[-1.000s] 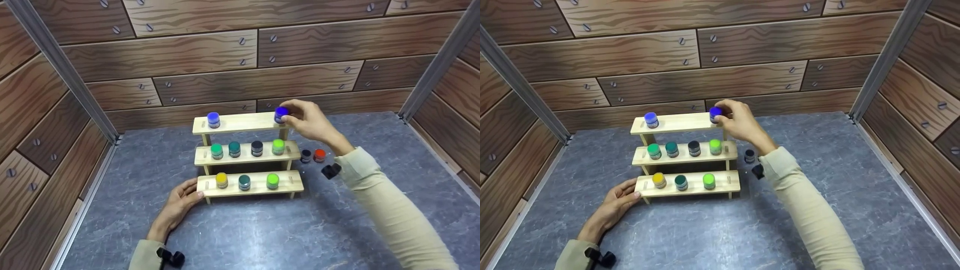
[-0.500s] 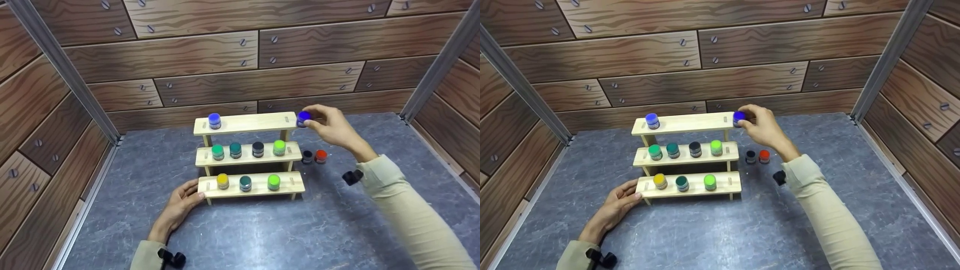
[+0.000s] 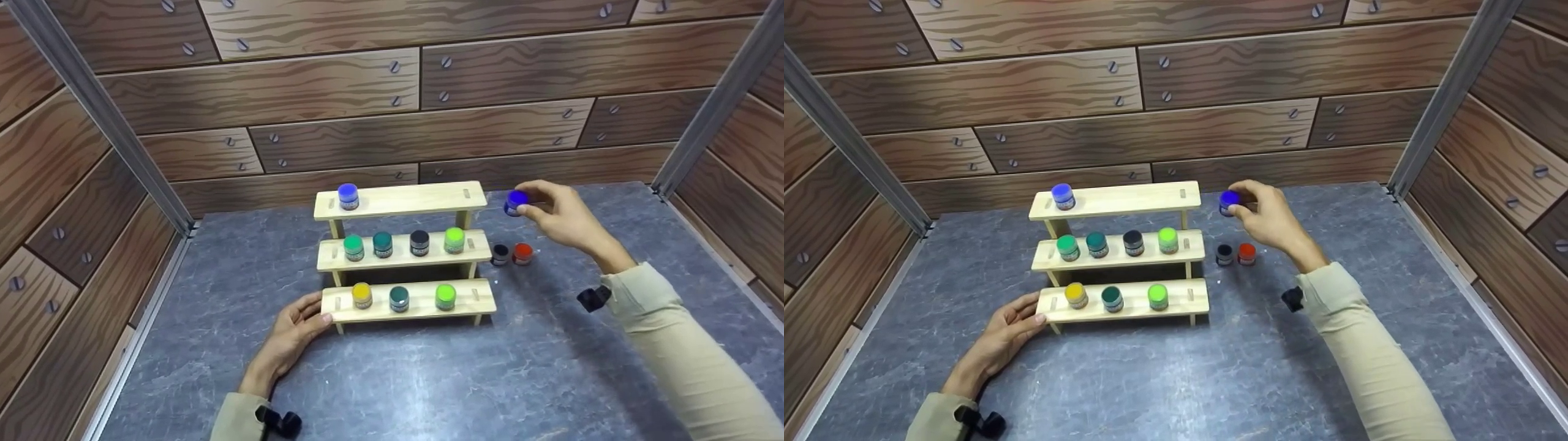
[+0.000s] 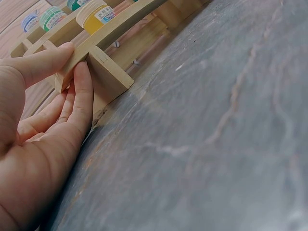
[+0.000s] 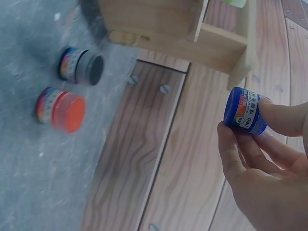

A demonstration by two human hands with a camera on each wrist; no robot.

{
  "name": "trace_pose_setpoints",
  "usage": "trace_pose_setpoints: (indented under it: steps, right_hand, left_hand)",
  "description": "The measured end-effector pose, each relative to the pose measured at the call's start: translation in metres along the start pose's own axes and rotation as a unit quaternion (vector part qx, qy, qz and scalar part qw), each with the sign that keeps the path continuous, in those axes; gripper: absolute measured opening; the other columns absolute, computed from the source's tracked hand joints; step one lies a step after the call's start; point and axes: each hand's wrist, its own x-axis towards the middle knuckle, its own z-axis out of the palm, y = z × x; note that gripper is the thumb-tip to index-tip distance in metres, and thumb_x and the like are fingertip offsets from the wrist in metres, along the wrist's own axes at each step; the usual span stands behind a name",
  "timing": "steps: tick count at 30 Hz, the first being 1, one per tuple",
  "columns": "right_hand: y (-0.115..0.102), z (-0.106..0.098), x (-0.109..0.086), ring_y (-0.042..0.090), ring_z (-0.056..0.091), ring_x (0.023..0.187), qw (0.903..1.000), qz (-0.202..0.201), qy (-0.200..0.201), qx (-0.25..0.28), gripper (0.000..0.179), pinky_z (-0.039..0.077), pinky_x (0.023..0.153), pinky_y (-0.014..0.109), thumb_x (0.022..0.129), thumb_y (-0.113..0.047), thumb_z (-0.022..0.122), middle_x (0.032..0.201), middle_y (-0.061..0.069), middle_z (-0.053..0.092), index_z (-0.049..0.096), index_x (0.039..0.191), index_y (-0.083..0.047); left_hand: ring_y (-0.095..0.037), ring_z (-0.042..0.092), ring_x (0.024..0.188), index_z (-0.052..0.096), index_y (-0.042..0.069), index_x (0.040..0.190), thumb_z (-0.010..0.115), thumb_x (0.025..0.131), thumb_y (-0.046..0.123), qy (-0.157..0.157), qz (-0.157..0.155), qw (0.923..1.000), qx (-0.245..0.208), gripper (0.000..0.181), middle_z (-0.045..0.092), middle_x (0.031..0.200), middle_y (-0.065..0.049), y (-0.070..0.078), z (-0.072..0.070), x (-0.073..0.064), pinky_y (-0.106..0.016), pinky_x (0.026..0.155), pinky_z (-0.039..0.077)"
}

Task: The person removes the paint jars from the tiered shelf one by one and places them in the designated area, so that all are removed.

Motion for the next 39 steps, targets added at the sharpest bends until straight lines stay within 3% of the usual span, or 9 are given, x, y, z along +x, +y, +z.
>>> trace_pose_setpoints:
  steps: [14, 25, 39]
  right_hand:
    - [0.055, -0.007, -0.014, 0.052, 0.063, 0.128, 0.9984, 0.053, -0.008, -0.021, 0.043, 0.051, 0.089, 0.003, 0.103, 0.004, 0.062, 0.141, 0.038, 0.059, 0.053, 0.144, 0.014]
    - [0.084, -0.004, -0.023, 0.051, 0.060, 0.133, 0.9966, 0.077, -0.004, -0.029, 0.043, 0.045, 0.088, -0.002, 0.104, 0.002, 0.062, 0.143, 0.038, 0.058, 0.053, 0.145, 0.013]
    - [0.111, 0.004, -0.036, 0.054, 0.060, 0.131, 0.9948, 0.095, -0.008, -0.036, 0.047, 0.051, 0.098, 0.007, 0.102, 0.003, 0.063, 0.142, 0.041, 0.056, 0.051, 0.146, 0.016]
  left_hand:
    - [-0.022, 0.064, 0.125, 0.032, -0.013, 0.159, 0.070, 0.097, -0.001, -0.002, -0.001, 1.0000, 0.002, 0.073, 0.046, 0.155, -0.031, 0.000, -0.001, -0.001, -0.030, 0.108, 0.057]
    - [-0.022, 0.064, 0.127, 0.030, -0.013, 0.160, 0.068, 0.099, 0.001, -0.007, 0.001, 1.0000, 0.004, 0.073, 0.045, 0.156, -0.032, 0.000, -0.002, -0.001, -0.029, 0.108, 0.056]
    - [-0.023, 0.064, 0.127, 0.032, -0.013, 0.159, 0.069, 0.099, 0.001, -0.008, 0.002, 0.9999, 0.007, 0.072, 0.045, 0.156, -0.031, 0.001, -0.001, -0.001, -0.030, 0.109, 0.056]
